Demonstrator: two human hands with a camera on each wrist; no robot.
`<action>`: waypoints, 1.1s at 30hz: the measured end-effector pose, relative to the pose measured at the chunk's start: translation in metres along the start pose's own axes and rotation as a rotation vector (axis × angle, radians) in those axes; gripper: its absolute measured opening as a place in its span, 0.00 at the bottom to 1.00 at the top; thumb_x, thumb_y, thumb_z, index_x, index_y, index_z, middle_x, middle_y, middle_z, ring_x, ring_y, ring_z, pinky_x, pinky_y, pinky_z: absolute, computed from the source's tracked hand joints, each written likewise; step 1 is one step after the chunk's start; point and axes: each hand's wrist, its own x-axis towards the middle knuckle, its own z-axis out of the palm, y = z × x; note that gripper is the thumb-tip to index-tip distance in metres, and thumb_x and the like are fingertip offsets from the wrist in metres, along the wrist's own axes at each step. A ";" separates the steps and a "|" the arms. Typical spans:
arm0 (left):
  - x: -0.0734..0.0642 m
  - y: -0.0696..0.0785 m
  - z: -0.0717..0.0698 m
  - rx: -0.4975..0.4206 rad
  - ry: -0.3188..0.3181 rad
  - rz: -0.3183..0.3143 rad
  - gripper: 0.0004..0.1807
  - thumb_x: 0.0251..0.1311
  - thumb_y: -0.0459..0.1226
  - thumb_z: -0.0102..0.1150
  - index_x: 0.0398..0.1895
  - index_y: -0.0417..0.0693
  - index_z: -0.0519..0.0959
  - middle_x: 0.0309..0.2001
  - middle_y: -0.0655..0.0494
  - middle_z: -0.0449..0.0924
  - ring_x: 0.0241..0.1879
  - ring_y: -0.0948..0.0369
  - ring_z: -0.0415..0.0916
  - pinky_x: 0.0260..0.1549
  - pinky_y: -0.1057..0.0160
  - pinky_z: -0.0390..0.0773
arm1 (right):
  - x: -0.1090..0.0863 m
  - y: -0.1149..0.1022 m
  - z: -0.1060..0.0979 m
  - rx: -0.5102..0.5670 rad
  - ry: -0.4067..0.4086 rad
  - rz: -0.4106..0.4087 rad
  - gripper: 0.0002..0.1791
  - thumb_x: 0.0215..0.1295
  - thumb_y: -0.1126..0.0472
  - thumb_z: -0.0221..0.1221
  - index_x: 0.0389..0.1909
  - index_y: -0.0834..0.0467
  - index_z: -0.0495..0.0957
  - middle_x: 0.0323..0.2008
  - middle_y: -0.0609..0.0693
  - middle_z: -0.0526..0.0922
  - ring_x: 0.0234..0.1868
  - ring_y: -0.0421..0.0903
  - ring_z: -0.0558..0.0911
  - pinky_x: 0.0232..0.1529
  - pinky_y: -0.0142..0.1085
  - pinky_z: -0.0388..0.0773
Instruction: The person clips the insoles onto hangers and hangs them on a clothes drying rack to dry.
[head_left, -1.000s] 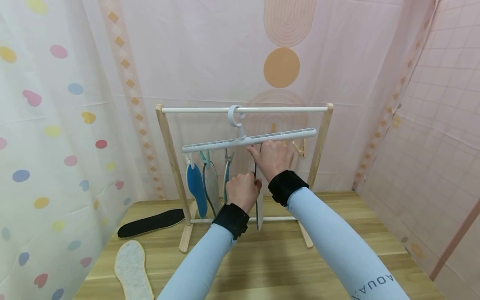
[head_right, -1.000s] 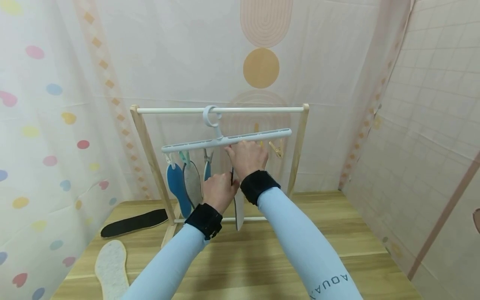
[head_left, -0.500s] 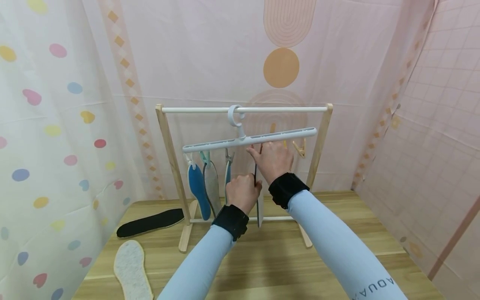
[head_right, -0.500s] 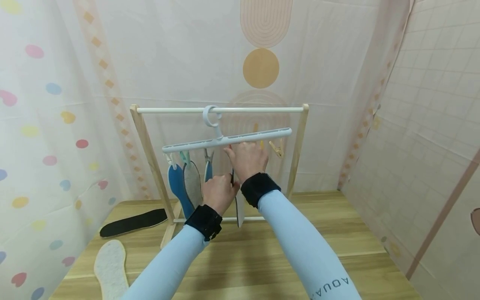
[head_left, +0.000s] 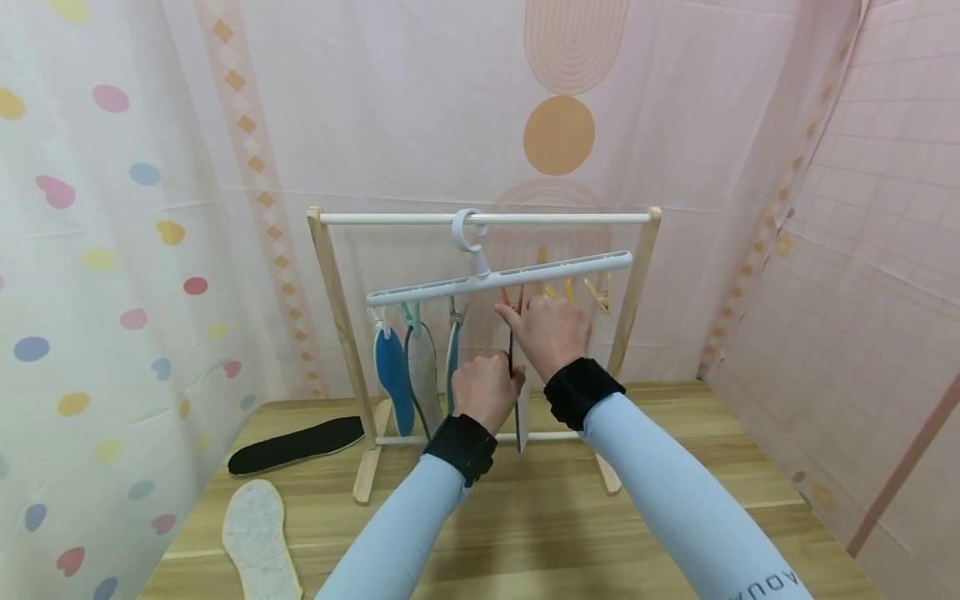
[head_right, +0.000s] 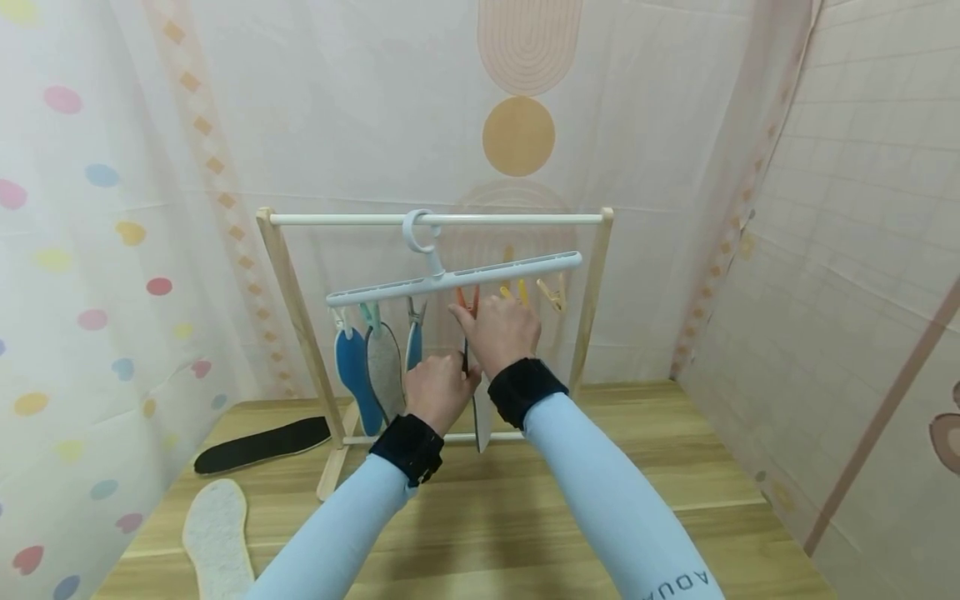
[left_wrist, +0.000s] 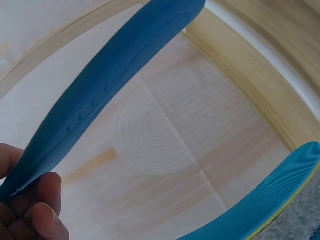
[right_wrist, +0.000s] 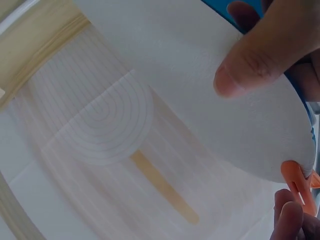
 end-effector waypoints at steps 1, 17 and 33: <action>-0.001 0.000 0.000 -0.001 0.002 0.001 0.20 0.66 0.47 0.62 0.18 0.48 0.75 0.10 0.60 0.61 0.10 0.62 0.61 0.11 0.64 0.59 | -0.002 0.000 0.000 0.001 0.004 -0.005 0.38 0.68 0.32 0.52 0.08 0.55 0.61 0.11 0.45 0.52 0.10 0.43 0.56 0.14 0.33 0.50; -0.020 -0.006 0.009 0.002 -0.015 0.028 0.28 0.64 0.53 0.62 0.11 0.51 0.68 0.09 0.62 0.52 0.09 0.64 0.55 0.12 0.66 0.52 | -0.032 0.017 0.012 0.137 -0.024 -0.014 0.34 0.65 0.30 0.54 0.26 0.59 0.85 0.09 0.46 0.59 0.10 0.44 0.63 0.13 0.33 0.52; -0.040 -0.014 0.019 -0.014 -0.044 0.052 0.25 0.62 0.54 0.63 0.15 0.50 0.73 0.10 0.62 0.56 0.09 0.65 0.56 0.11 0.66 0.53 | -0.074 0.040 0.030 0.246 -0.043 0.038 0.32 0.67 0.32 0.53 0.30 0.57 0.88 0.20 0.49 0.83 0.16 0.44 0.76 0.17 0.35 0.67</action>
